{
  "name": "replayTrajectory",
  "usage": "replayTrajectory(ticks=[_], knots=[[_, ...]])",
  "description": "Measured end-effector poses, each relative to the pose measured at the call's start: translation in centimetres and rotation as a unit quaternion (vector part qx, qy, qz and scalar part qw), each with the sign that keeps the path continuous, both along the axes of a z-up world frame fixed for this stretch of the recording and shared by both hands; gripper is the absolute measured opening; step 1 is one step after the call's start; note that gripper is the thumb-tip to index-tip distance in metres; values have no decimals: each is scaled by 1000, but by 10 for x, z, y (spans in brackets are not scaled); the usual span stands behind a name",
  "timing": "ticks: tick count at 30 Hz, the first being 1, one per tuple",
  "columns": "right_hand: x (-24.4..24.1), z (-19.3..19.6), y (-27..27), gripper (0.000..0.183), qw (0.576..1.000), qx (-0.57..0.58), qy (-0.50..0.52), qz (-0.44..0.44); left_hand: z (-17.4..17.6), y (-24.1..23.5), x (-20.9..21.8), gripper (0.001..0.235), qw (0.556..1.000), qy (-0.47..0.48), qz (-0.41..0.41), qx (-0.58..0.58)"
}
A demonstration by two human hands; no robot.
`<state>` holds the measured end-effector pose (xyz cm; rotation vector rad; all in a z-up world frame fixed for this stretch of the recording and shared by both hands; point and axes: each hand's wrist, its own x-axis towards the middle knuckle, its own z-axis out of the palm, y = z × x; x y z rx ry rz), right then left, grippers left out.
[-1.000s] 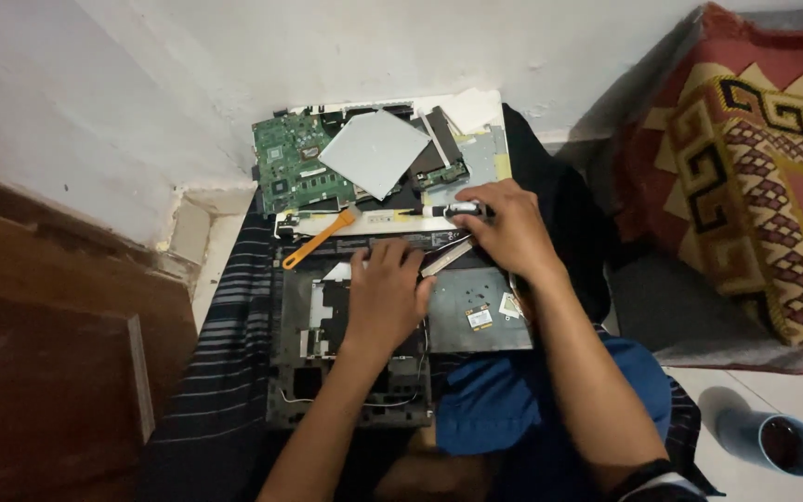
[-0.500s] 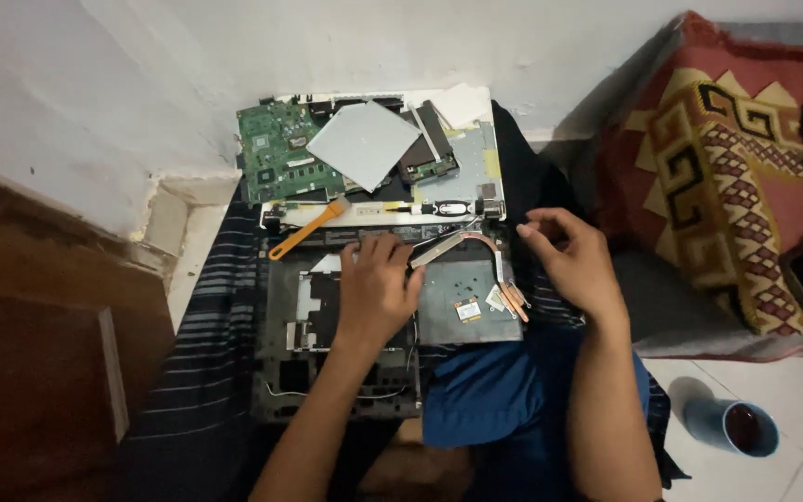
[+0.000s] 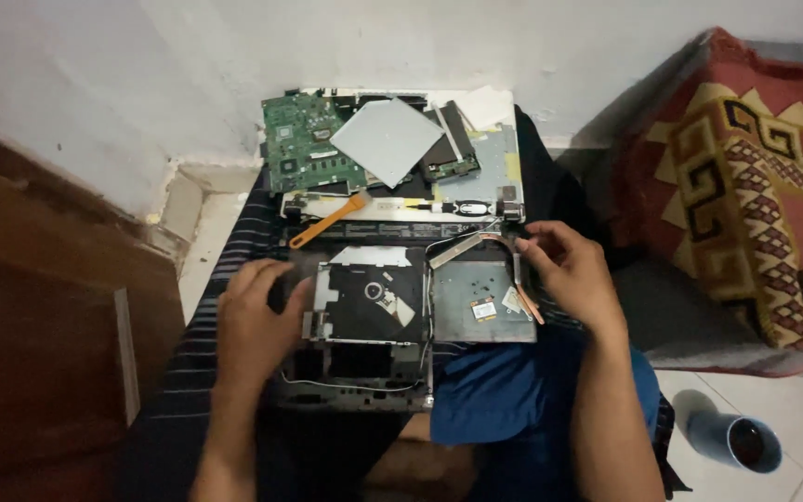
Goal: The person removes a hard drive from a disassembled laptop using a screwdriver, then places a metal cover plate into the drive bay and secures it with screws. The workspace contains various laptop components and tools.
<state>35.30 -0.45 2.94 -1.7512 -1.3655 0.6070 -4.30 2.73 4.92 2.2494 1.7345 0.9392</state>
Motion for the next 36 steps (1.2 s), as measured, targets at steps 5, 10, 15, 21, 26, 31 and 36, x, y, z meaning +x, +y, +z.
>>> replayTrajectory(ticks=[5, 10, 15, 21, 26, 31, 36], knots=[[-34, 21, -9, 16, 992, 102, -69, 31, -25, -1, -32, 29, 994, -80, -10, -69], [-100, 35, -32, 19, 984, 39, -142, 103, -47, -10, -38, 36, 983, -120, -29, -133], [-147, 41, -38, 52, 945, -101, -295, 99, -56, -14, -40, 31, 993, -64, -84, -52], [-146, 18, -43, 60, 944, -84, -306, 94, -46, -23, -33, 45, 989, -27, -97, -110], [-152, 13, -47, 59, 954, -56, -273, 111, -55, -25, -29, 35, 990, -57, -127, -32], [-155, 8, -45, 54, 964, -23, -237, 121, -42, -27, -30, 34, 984, -95, -138, -51], [-151, 1, -45, 45, 987, -6, -105, 119, -46, -27, -32, 22, 976, -136, -164, -39]])
